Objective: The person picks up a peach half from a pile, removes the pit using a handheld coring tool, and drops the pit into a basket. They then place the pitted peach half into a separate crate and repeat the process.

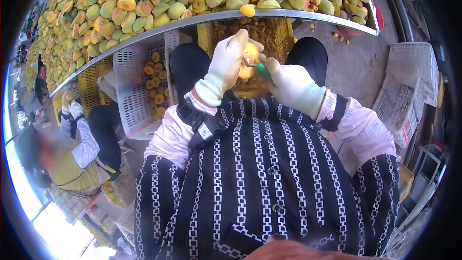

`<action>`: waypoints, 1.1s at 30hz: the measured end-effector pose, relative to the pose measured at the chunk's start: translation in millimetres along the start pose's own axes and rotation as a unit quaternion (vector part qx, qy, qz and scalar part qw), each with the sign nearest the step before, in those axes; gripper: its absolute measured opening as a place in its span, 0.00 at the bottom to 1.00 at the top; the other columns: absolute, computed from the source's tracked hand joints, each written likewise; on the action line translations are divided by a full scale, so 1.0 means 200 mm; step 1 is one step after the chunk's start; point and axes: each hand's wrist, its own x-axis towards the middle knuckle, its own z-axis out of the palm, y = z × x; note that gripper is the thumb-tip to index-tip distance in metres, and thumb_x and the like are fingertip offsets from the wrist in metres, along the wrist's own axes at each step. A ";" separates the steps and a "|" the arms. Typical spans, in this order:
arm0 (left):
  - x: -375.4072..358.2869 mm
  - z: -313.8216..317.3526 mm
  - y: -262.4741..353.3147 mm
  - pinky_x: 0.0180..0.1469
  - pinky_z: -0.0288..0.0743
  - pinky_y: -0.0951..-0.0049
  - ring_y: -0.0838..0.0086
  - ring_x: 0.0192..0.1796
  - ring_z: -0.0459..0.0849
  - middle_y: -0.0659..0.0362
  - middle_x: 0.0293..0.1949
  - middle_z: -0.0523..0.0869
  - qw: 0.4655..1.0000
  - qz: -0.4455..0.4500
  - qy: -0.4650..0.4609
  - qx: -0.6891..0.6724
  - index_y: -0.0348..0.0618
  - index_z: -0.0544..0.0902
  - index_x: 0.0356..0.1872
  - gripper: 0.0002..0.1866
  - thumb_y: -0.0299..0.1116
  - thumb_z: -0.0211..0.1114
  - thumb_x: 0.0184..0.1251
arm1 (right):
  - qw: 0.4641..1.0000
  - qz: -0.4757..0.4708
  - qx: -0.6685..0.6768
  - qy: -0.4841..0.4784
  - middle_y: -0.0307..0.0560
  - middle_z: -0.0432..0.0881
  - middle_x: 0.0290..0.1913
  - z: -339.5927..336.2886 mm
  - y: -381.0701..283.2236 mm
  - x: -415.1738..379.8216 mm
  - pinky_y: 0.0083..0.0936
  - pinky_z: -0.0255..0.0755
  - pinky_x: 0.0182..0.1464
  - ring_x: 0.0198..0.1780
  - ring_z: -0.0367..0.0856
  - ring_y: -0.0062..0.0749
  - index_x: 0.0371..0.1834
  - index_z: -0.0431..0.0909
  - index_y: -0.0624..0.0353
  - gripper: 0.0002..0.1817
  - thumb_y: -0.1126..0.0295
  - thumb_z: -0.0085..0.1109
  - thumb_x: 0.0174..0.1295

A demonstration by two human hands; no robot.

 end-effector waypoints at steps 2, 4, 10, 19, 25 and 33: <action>0.00 0.03 -0.01 0.42 0.81 0.75 0.71 0.37 0.87 0.52 0.37 0.85 0.999 0.014 0.026 -0.027 0.30 0.81 0.41 0.27 0.48 0.44 0.79 | 0.995 0.047 0.077 -0.052 0.59 0.81 0.26 -0.03 -0.04 0.01 0.42 0.77 0.32 0.29 0.83 0.54 0.45 0.67 0.64 0.16 0.68 0.59 0.58; -0.01 0.02 -0.01 0.44 0.81 0.72 0.67 0.39 0.87 0.50 0.39 0.85 0.997 0.050 0.038 -0.040 0.28 0.79 0.44 0.26 0.46 0.45 0.79 | 0.990 0.039 0.127 -0.053 0.57 0.79 0.24 -0.03 -0.04 0.03 0.40 0.75 0.29 0.26 0.82 0.50 0.45 0.67 0.64 0.17 0.69 0.61 0.58; -0.03 0.03 -0.04 0.43 0.81 0.72 0.69 0.40 0.86 0.51 0.39 0.85 0.983 0.172 0.055 -0.023 0.29 0.79 0.44 0.24 0.45 0.47 0.79 | 0.867 0.210 0.399 -0.215 0.43 0.75 0.19 -0.22 -0.16 0.07 0.22 0.69 0.16 0.14 0.76 0.27 0.45 0.66 0.66 0.18 0.68 0.62 0.59; 0.04 -0.08 0.01 0.46 0.83 0.67 0.63 0.42 0.87 0.48 0.41 0.85 0.992 -0.041 -0.045 -0.107 0.28 0.78 0.47 0.27 0.48 0.45 0.79 | 0.984 -0.016 0.179 -0.017 0.49 0.77 0.22 0.06 0.03 0.09 0.23 0.72 0.17 0.15 0.78 0.30 0.45 0.67 0.69 0.18 0.67 0.59 0.60; 0.03 -0.02 -0.03 0.45 0.83 0.67 0.62 0.42 0.88 0.48 0.42 0.85 0.998 0.048 0.029 -0.022 0.28 0.78 0.46 0.27 0.48 0.44 0.79 | 0.849 0.204 0.427 -0.234 0.45 0.76 0.21 -0.15 -0.10 0.12 0.21 0.70 0.15 0.12 0.75 0.27 0.49 0.65 0.69 0.21 0.67 0.58 0.59; 0.08 -0.02 -0.06 0.47 0.82 0.66 0.61 0.43 0.87 0.47 0.41 0.85 0.992 0.075 0.081 -0.062 0.27 0.77 0.48 0.27 0.48 0.44 0.79 | 0.817 0.175 0.499 -0.231 0.41 0.74 0.18 -0.13 -0.04 0.18 0.20 0.69 0.13 0.11 0.72 0.24 0.54 0.62 0.70 0.24 0.69 0.58 0.59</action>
